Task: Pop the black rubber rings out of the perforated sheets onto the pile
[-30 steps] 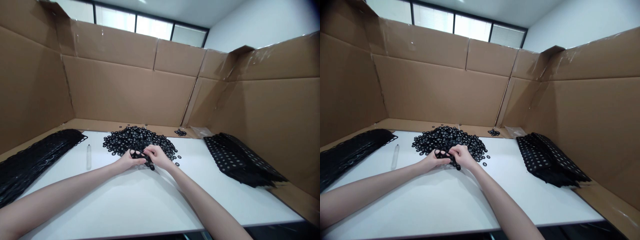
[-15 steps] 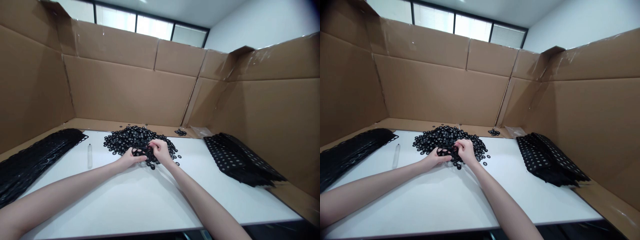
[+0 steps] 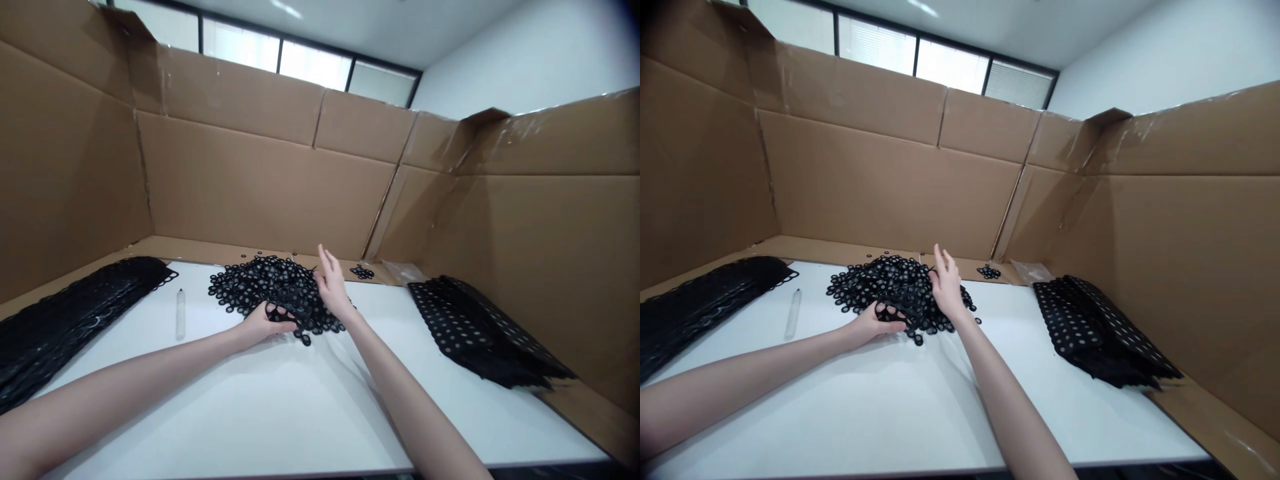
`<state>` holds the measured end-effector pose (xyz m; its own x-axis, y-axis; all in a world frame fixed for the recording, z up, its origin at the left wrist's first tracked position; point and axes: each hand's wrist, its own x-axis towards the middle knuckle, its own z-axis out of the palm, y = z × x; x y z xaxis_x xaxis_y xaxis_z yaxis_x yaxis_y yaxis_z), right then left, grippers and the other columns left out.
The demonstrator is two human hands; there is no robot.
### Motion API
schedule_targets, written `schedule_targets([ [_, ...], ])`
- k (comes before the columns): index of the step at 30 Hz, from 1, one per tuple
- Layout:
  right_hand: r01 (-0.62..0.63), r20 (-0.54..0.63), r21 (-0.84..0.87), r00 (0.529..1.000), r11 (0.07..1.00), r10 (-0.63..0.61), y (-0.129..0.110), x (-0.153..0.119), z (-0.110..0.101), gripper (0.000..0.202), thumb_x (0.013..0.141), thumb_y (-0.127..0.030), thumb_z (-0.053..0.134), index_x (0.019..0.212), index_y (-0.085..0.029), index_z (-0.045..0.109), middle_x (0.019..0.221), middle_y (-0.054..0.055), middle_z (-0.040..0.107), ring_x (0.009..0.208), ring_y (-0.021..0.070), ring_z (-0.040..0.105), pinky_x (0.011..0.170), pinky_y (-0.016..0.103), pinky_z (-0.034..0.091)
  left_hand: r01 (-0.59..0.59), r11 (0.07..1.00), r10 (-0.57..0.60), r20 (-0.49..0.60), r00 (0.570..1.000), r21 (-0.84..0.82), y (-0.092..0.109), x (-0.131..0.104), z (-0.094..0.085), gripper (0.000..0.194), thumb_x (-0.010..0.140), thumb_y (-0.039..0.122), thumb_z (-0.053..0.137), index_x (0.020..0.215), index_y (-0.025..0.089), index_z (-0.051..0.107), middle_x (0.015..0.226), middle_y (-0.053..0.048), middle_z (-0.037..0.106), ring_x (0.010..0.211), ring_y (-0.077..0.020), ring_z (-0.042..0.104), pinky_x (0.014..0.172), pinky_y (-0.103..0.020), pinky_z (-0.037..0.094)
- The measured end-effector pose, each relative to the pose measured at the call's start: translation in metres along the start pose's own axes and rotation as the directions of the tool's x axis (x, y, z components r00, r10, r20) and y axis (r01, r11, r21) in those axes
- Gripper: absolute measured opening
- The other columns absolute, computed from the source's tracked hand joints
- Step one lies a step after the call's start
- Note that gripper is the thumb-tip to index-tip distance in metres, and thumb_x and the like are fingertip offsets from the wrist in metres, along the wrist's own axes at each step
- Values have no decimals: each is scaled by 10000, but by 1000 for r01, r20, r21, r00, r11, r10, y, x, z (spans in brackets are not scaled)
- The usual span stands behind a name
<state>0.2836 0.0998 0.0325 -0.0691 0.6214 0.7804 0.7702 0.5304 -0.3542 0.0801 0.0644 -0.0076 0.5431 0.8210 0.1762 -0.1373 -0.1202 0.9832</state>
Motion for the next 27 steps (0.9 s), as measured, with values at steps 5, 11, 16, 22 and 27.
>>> schedule_targets([
  [5, 113, 302, 115, 943, 987, -143, -21, -12, 3, 292, 911, -313, 388, 1080, -244, 616, 1036, 64, 616, 976, 184, 532, 869, 358, 402, 45, 998, -45, -13, 999, 31, 3, 0, 0, 332, 615, 359, 745, 824, 116, 656, 673, -7, 605, 442, -43, 366, 419, -199, 250],
  [11, 180, 361, 232, 896, 956, -257, -47, -25, -4, 295, 913, -334, 401, 892, -204, 665, 801, 34, 658, 770, 145, 565, 746, 299, 398, 17, 996, -15, -21, 1000, 85, 6, 0, -1, 309, 634, 360, 730, 577, 120, 544, 426, 59, 402, 412, -49, 311, 422, -219, 211],
  [16, 225, 309, 140, 915, 964, -258, -46, -28, -2, 214, 857, -366, 515, 885, -208, 656, 805, 34, 660, 772, 153, 571, 772, 313, 367, 50, 997, -48, -39, 998, 53, -1, 2, -4, 330, 628, 381, 735, 621, 128, 522, 418, 63, 433, 370, -44, 328, 388, -204, 208],
  [22, 59, 182, 71, 981, 996, -71, -26, -27, 0, 295, 861, -385, 484, 679, -190, 609, 654, 23, 612, 621, 147, 537, 643, 282, 385, 21, 1000, -21, 51, 998, 7, -3, 7, -5, 377, 771, 474, 573, 644, 125, 508, 522, -24, 604, 353, -57, 429, 402, -197, 290],
  [27, 29, 273, 109, 960, 994, -58, -22, -26, -3, 289, 864, -377, 469, 682, -191, 594, 668, 22, 611, 624, 147, 538, 608, 267, 392, 3, 1000, -3, 46, 999, -3, -8, 9, -8, 446, 827, 484, 487, 576, 116, 509, 540, -58, 623, 374, -59, 456, 425, -201, 292],
])
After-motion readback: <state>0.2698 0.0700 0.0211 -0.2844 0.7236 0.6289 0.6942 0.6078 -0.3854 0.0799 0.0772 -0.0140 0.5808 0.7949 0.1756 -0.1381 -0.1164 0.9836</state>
